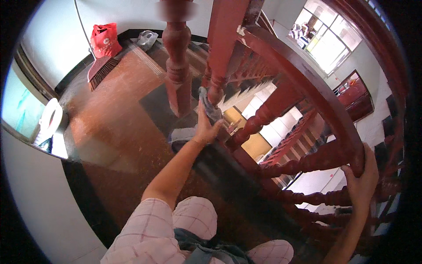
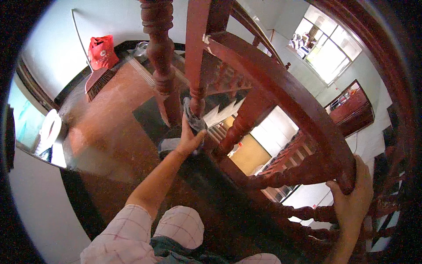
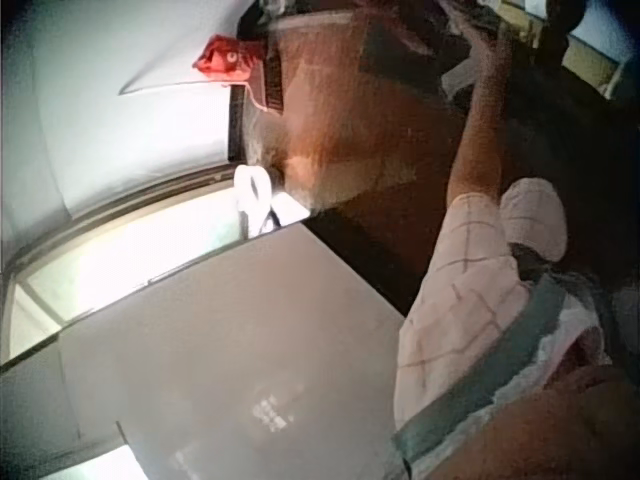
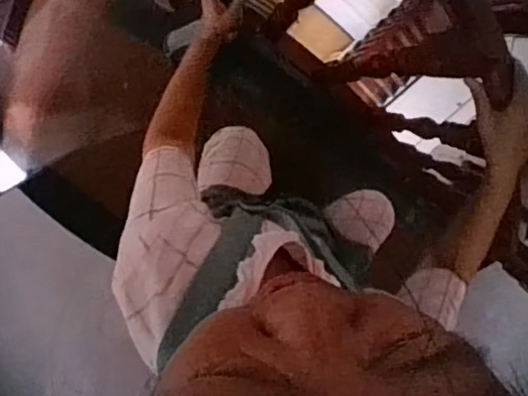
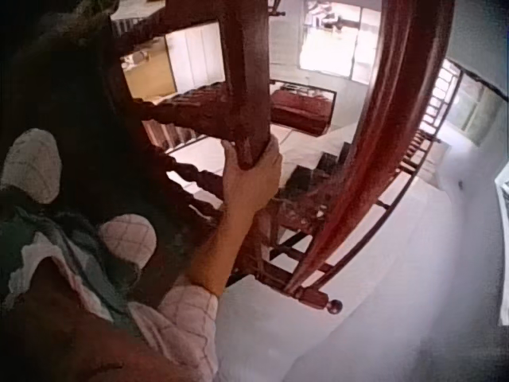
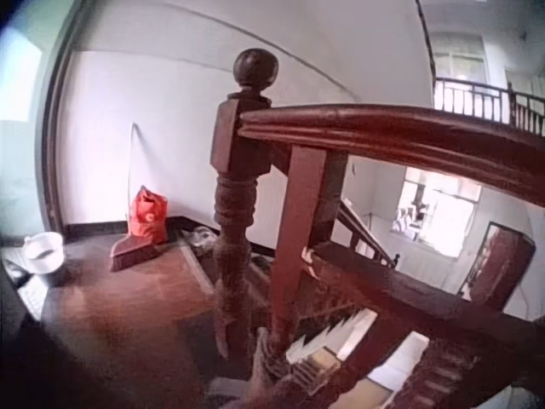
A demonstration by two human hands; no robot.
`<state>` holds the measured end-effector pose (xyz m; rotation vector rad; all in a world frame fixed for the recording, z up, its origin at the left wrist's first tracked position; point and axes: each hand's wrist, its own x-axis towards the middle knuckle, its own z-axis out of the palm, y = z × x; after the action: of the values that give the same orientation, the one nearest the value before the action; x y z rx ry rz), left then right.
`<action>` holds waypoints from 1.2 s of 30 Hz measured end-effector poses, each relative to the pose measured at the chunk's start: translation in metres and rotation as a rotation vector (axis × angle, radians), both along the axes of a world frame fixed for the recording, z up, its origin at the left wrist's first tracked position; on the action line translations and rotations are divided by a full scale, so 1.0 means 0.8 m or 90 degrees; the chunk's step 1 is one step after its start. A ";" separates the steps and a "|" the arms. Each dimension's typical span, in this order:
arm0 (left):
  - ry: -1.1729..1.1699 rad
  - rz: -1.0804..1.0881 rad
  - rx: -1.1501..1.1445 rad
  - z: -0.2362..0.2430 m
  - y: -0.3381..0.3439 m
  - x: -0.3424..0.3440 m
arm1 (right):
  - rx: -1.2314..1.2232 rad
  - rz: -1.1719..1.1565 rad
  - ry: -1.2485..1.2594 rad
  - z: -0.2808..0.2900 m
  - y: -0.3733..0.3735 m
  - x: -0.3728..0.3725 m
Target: The person sits on a staircase and wipes the wooden newel post and handrail with a grey cloth. They clean the vertical post and the horizontal rail, moving along the railing to cover different sections.
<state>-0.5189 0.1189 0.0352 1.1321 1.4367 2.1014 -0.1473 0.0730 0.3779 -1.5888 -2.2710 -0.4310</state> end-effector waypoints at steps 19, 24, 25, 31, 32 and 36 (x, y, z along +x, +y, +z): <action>-0.093 -0.333 -0.161 0.000 0.037 -0.079 | -0.083 -0.043 0.072 0.002 -0.008 -0.011; 0.051 0.108 -0.151 -0.004 0.037 -0.003 | -0.076 0.018 0.097 -0.003 0.000 0.024; 0.098 0.192 -0.185 0.005 0.037 0.006 | -0.077 0.001 0.089 -0.005 -0.002 0.023; -0.021 0.389 -0.176 -0.008 0.053 0.034 | -0.058 -0.017 0.068 -0.002 0.004 0.005; -0.085 0.291 -0.174 -0.004 0.041 0.037 | -0.050 -0.026 0.048 0.000 0.000 0.005; -0.108 0.113 0.002 0.052 0.022 0.012 | -0.039 -0.029 0.071 -0.003 -0.001 0.007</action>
<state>-0.5090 0.1367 0.0767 0.8315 1.5010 2.2580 -0.1420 0.0724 0.3759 -1.6546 -2.1883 -0.2784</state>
